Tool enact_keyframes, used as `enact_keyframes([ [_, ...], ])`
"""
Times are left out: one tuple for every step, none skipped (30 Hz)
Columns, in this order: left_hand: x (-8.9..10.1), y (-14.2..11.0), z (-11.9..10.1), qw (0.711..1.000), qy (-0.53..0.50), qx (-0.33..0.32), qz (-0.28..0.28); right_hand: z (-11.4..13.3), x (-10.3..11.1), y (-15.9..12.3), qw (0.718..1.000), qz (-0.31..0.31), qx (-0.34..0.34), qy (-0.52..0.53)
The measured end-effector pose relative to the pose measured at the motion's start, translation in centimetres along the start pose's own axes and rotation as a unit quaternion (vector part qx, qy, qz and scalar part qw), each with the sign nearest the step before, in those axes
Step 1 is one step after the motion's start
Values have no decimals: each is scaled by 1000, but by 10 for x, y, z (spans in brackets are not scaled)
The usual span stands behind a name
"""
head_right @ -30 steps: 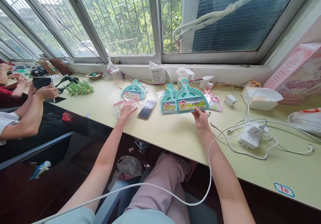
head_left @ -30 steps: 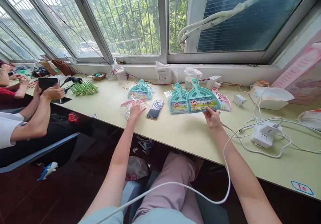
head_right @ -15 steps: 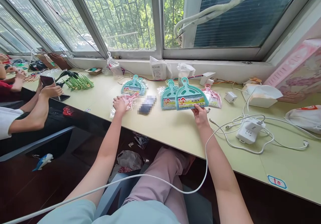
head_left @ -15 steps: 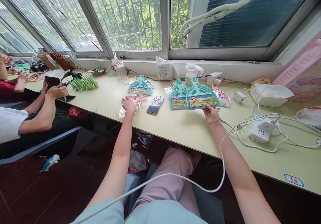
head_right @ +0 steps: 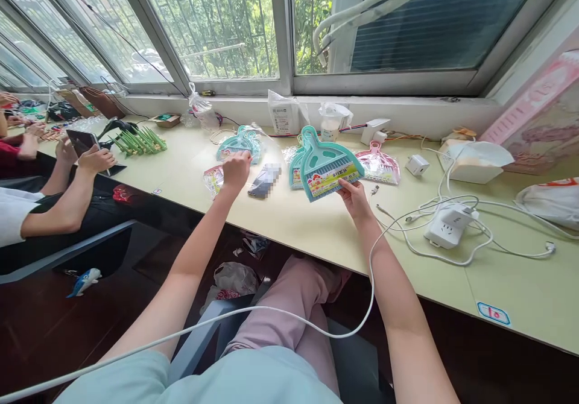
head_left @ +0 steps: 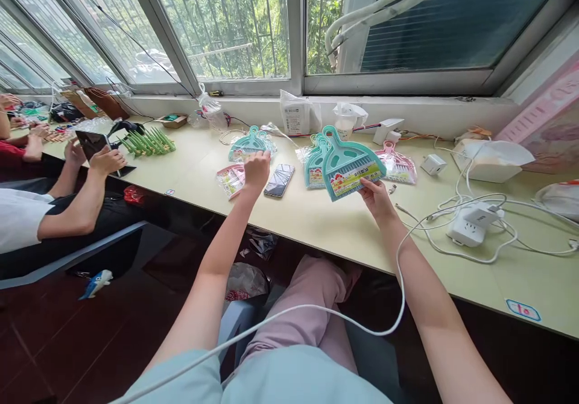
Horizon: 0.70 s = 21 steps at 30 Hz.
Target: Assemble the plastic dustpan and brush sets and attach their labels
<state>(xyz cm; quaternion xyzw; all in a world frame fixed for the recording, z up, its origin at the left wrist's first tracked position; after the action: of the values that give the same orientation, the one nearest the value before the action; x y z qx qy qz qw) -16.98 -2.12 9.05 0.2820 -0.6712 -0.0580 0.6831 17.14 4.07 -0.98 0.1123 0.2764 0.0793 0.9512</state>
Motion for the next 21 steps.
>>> enact_keyframes([
  [2,1,-13,1000,-2,-24,-3,1,-2,-2,1000,17,-9,-5],
  [4,2,-24,999,-6,-40,-5,2,-4,-3,999,33,-20,-12],
  [5,4,-33,999,-12,-50,-7,2,-5,-5,998,48,-32,-20],
  [6,7,-40,998,-20,-56,-9,2,-6,-6,997,61,-45,-29],
  [7,9,-46,998,-29,-57,-13,2,-6,-6,995,71,-57,-38],
  [8,12,-51,998,-38,-57,-17,1,-6,-6,993,80,-68,-46],
  [8,15,-55,997,-46,-57,-21,-1,-6,-6,992,85,-77,-53],
  [9,17,-59,997,-52,-58,-26,-2,-6,-6,991,88,-83,-58],
  [9,18,-62,996,-56,-63,-30,-4,-7,-5,991,86,-87,-61],
  [9,19,-66,995,-57,-75,-34,-6,-7,-5,991,81,-89,-62],
  [8,19,-70,993,-59,-95,-37,-7,-8,-4,991,74,-88,-63],
  [7,19,-74,990,-61,-121,-41,-7,-8,-4,992,65,-86,-62],
  [6,18,-79,986,-67,-149,-45,-8,-10,-3,993,60,-83,-60],
  [5,16,-84,980,-76,-178,-49,-8,-11,-4,994,57,-81,-56],
  [3,15,-90,973,-88,-204,-53,-7,-12,-4,994,58,-79,-51],
  [3,13,-95,967,-102,-226,-58,-6,-14,-4,994,62,-78,-46],
  [2,11,-101,960,-116,-246,-63,-6,-15,-5,994,66,-77,-42],
  [3,9,-107,953,-128,-268,-68,-5,-16,-6,994,71,-77,-40],
  [3,6,-113,943,-137,-293,-73,-5,-17,-6,993,74,-78,-39],
  [4,3,-120,933,-143,-321,-76,-4,-18,-7,994,73,-77,-39],
  [5,-1,-126,921,-149,-351,-76,-4,-19,-7,994,68,-74,-37],
])
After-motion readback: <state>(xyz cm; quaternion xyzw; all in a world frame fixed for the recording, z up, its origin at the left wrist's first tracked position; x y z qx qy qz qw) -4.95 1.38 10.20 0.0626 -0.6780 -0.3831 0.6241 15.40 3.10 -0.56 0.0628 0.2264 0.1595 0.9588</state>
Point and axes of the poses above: each hand's wrist, its own y-axis towards the middle knuckle, its own x-axis out of the back of the hand, z = x × y, the point moved 2 cm from there along y, towards the middle knuckle, and after that the axes turned 9 degrees about x, right-handed, at the moved point
